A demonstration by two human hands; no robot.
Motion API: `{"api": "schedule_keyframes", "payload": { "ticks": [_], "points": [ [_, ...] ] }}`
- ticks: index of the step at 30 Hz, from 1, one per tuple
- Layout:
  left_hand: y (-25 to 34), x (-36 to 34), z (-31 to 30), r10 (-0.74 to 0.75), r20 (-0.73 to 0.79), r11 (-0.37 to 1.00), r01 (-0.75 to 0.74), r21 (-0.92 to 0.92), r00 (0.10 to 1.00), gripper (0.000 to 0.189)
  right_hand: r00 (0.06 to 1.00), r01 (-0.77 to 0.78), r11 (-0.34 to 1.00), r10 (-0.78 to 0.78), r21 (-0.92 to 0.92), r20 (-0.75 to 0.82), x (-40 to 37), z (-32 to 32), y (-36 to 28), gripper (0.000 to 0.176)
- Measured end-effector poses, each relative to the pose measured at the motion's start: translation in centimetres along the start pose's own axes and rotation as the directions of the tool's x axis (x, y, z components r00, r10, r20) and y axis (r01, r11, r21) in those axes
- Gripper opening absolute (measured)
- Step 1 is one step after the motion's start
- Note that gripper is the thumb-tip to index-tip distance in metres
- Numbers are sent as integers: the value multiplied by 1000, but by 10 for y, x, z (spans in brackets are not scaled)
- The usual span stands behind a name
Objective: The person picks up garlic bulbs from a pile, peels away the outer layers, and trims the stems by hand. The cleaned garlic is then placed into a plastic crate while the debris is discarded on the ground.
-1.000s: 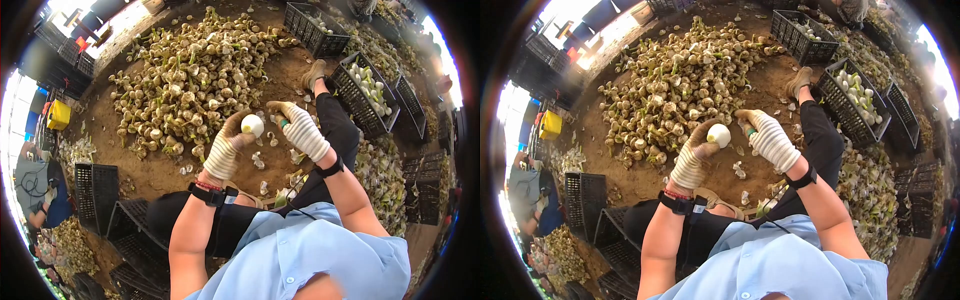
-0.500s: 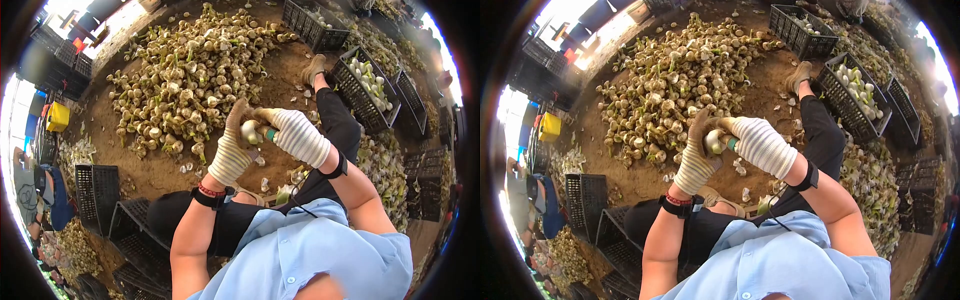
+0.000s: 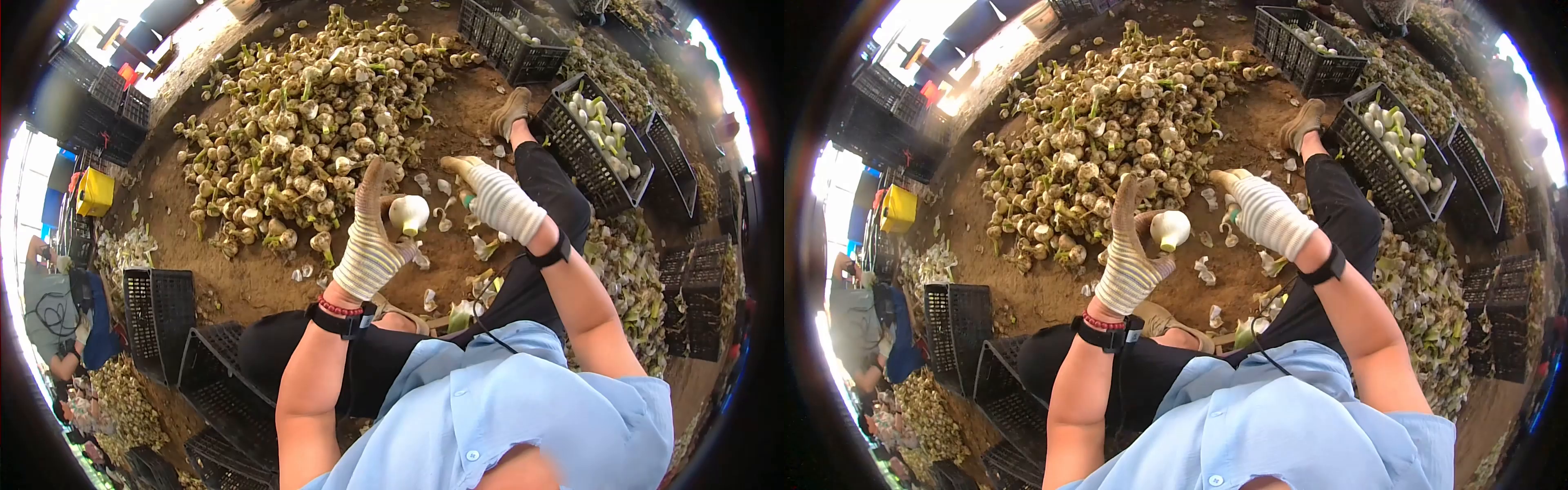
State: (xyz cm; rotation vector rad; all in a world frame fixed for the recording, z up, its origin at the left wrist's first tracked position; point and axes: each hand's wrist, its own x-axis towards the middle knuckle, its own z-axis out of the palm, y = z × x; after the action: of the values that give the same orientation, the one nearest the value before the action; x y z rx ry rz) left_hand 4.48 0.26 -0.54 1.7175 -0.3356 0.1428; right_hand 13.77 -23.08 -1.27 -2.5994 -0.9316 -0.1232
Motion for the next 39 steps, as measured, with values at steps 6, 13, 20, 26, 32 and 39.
{"api": "schedule_keyframes", "payload": {
  "ticks": [6, 13, 20, 26, 32, 39],
  "points": [
    [-6, 17, 16, -248, 54, 933, 253, -258, 967, 109, 980, -200, 454, 73, 868, 188, -28, -33, -30, 74],
    [4, 25, 14, -360, 163, 673, 377, -636, 918, 78, 959, -182, -112, 200, 977, 201, -47, -15, -18, 71],
    [-36, 35, -10, -545, -108, 691, 373, -619, 831, 42, 822, -181, -705, 274, 686, 499, -40, 20, 46, 34],
    [-32, 52, 5, -657, -102, 627, 466, -624, 747, 33, 701, -36, -629, 539, 777, 468, 38, -23, 192, 33],
    [-47, 68, 11, -683, -43, 608, 535, -587, 729, 37, 596, 5, -102, 799, 995, 79, 122, -82, 282, 34],
    [-49, 50, 10, -705, -61, 602, 550, -579, 707, 40, 916, -286, -25, 287, 958, 281, -4, -43, 63, 42]
  ]
}}
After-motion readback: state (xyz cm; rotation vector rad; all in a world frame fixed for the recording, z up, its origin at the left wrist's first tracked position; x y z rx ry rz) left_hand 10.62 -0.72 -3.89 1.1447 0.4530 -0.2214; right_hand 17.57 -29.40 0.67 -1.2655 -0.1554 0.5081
